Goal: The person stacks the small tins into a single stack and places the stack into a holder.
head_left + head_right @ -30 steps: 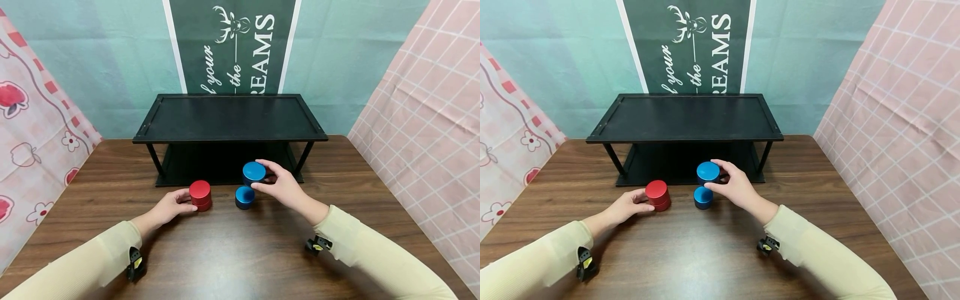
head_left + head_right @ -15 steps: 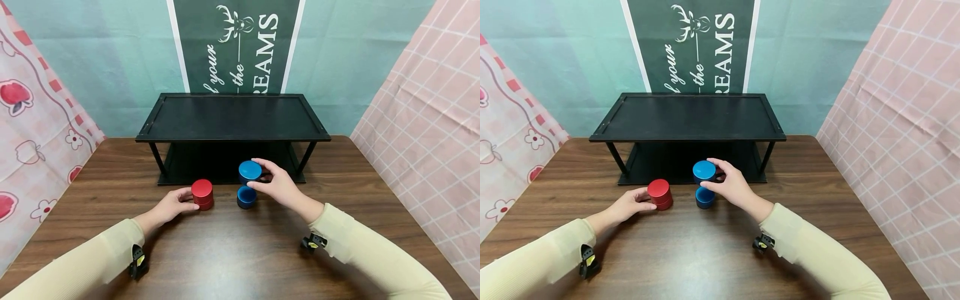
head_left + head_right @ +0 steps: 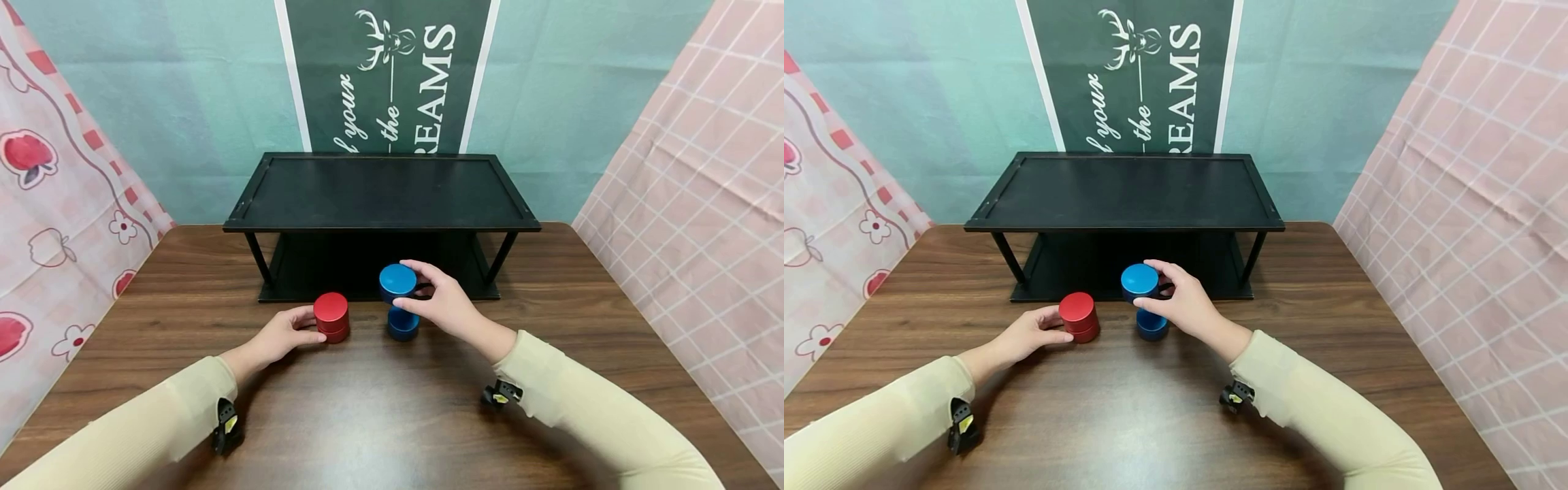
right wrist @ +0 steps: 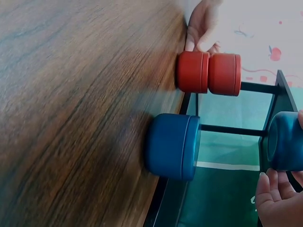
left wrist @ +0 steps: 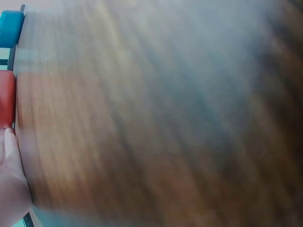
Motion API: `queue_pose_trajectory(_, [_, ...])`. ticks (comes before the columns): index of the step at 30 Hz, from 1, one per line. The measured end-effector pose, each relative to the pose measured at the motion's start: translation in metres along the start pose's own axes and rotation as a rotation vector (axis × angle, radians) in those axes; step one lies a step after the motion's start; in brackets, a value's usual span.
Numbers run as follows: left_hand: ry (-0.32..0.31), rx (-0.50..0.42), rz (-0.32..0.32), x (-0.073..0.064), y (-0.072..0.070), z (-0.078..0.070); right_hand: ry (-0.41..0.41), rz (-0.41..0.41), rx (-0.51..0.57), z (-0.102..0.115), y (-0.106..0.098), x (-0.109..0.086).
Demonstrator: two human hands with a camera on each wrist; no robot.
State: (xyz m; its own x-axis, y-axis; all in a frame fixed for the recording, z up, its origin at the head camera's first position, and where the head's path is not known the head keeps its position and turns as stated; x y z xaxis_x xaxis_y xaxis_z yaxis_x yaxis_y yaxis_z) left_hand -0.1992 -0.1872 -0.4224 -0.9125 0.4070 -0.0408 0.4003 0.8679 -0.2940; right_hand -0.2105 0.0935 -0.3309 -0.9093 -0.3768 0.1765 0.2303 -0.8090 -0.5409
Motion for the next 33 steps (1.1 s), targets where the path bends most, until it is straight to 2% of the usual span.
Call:
queue_pose_trajectory(9, [-0.004,0.012,-0.001,-0.002,-0.001,0.002,-0.069,0.014,0.0,0.0,0.012,0.006])
queue_pose_trajectory(33, [0.026,0.004,0.022,0.0,0.0,0.002,-0.078,0.047,0.017,0.006,0.036,0.017])
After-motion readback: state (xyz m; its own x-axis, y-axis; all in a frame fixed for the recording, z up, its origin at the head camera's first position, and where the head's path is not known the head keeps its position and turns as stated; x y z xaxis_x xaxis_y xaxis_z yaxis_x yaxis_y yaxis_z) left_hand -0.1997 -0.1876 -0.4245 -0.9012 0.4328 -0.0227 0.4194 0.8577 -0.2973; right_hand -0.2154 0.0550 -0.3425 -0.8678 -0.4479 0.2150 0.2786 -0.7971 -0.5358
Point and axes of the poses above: each hand's wrist, its own x-axis towards the middle knuckle, its own y-axis out of the palm, z = x × y, the point moved 4 cm from there along x, towards the middle knuckle
